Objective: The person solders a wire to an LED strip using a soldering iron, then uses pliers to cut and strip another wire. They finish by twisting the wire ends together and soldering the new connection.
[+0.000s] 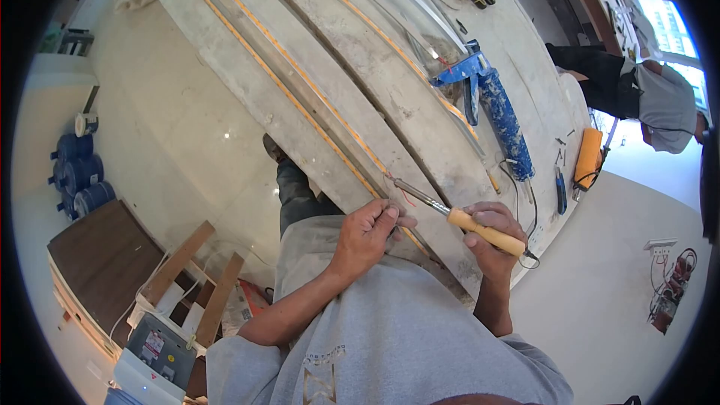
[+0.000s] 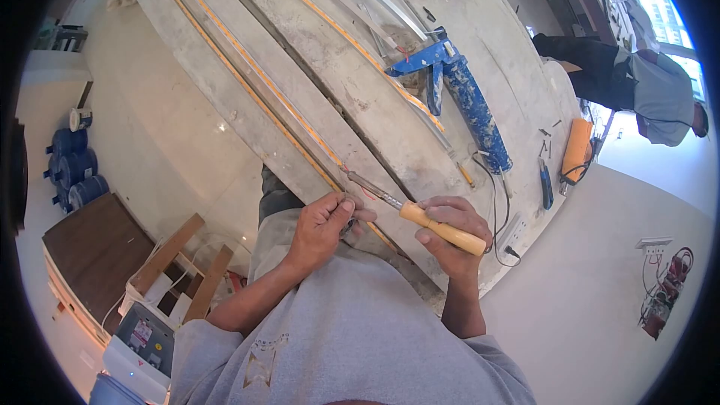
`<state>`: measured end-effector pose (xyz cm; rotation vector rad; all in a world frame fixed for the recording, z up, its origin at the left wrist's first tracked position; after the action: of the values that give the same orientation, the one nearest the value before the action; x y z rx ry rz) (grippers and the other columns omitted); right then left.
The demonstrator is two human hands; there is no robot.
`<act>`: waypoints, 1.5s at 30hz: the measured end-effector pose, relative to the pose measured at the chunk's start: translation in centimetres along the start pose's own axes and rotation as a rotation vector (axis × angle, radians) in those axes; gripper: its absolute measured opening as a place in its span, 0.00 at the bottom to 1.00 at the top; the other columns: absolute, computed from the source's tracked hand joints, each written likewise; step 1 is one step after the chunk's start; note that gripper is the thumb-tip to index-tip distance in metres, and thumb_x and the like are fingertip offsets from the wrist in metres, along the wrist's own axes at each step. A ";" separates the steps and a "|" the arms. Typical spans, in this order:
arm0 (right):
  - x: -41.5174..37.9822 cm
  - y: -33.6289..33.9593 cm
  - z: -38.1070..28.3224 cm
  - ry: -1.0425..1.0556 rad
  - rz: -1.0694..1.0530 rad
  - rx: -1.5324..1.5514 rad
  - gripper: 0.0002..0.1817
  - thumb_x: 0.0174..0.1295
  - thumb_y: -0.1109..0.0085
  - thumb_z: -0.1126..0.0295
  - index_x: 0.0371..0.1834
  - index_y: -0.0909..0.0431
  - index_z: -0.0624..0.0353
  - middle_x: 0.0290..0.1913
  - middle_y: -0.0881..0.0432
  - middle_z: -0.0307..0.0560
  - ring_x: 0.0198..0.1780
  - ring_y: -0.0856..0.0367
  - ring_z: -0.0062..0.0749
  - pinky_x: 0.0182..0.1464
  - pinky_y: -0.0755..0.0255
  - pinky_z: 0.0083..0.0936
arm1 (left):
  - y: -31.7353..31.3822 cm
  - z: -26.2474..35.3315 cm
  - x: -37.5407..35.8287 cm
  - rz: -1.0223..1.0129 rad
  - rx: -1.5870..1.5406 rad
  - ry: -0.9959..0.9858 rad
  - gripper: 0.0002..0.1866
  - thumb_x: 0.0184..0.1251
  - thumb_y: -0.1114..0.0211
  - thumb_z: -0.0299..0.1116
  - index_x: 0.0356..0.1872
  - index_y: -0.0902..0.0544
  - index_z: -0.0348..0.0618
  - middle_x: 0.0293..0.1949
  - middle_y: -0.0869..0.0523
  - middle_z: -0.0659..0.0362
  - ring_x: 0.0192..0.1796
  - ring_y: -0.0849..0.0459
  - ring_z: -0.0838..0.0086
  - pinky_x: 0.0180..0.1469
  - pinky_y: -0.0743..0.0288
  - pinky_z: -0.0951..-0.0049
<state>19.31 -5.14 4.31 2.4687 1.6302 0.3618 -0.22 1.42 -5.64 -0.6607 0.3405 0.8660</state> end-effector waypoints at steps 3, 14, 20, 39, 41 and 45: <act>0.0 0.0 0.0 0.018 -0.005 -0.010 0.18 0.48 0.21 0.73 0.43 0.15 0.63 0.41 0.14 0.57 0.45 0.13 0.43 0.48 0.19 0.32 | 0.0 0.2 -0.1 0.000 0.006 0.014 0.16 0.80 0.48 0.38 0.45 0.21 0.32 0.41 0.10 0.50 0.36 0.16 0.78 0.41 0.20 0.76; 0.1 -0.1 0.0 0.005 -0.018 -0.028 0.18 0.48 0.21 0.73 0.43 0.15 0.63 0.41 0.14 0.57 0.45 0.13 0.42 0.48 0.20 0.31 | -0.1 0.4 0.0 0.008 0.013 0.015 0.15 0.80 0.48 0.37 0.43 0.21 0.32 0.41 0.10 0.50 0.36 0.15 0.77 0.41 0.20 0.75; 0.2 -0.1 0.0 0.026 -0.025 -0.041 0.18 0.49 0.21 0.73 0.43 0.15 0.63 0.41 0.14 0.57 0.45 0.13 0.42 0.47 0.20 0.31 | -0.1 0.2 0.1 0.007 0.011 0.015 0.15 0.80 0.48 0.36 0.42 0.21 0.32 0.41 0.10 0.49 0.36 0.15 0.77 0.41 0.20 0.75; 0.4 -0.4 -0.9 0.062 -0.054 -0.130 0.18 0.47 0.21 0.73 0.42 0.15 0.63 0.41 0.13 0.56 0.43 0.12 0.42 0.46 0.19 0.30 | -0.1 0.3 0.1 0.008 0.037 0.020 0.16 0.80 0.48 0.38 0.42 0.20 0.33 0.40 0.09 0.51 0.33 0.16 0.79 0.39 0.22 0.77; 0.4 -0.4 -0.9 0.066 -0.059 -0.167 0.18 0.46 0.22 0.74 0.41 0.15 0.63 0.40 0.13 0.56 0.43 0.12 0.41 0.45 0.19 0.29 | 0.0 0.3 0.1 0.009 0.031 0.020 0.16 0.80 0.48 0.38 0.42 0.20 0.33 0.40 0.09 0.51 0.33 0.16 0.79 0.39 0.22 0.77; 0.3 -0.5 -1.0 0.065 -0.055 -0.201 0.18 0.44 0.22 0.75 0.40 0.15 0.63 0.39 0.13 0.56 0.42 0.13 0.40 0.45 0.20 0.28 | -0.1 0.5 0.1 0.008 0.035 0.013 0.16 0.80 0.48 0.38 0.43 0.20 0.33 0.40 0.10 0.51 0.33 0.16 0.79 0.39 0.21 0.76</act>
<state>18.69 -4.71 5.18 2.2821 1.5962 0.5731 -0.08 1.79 -5.24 -0.6335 0.3698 0.8616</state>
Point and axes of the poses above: each hand's wrist, its own x-axis towards the middle knuckle, its own y-axis out of the back of the hand, z = x × y, the point moved 5 cm from there along x, towards the middle knuckle
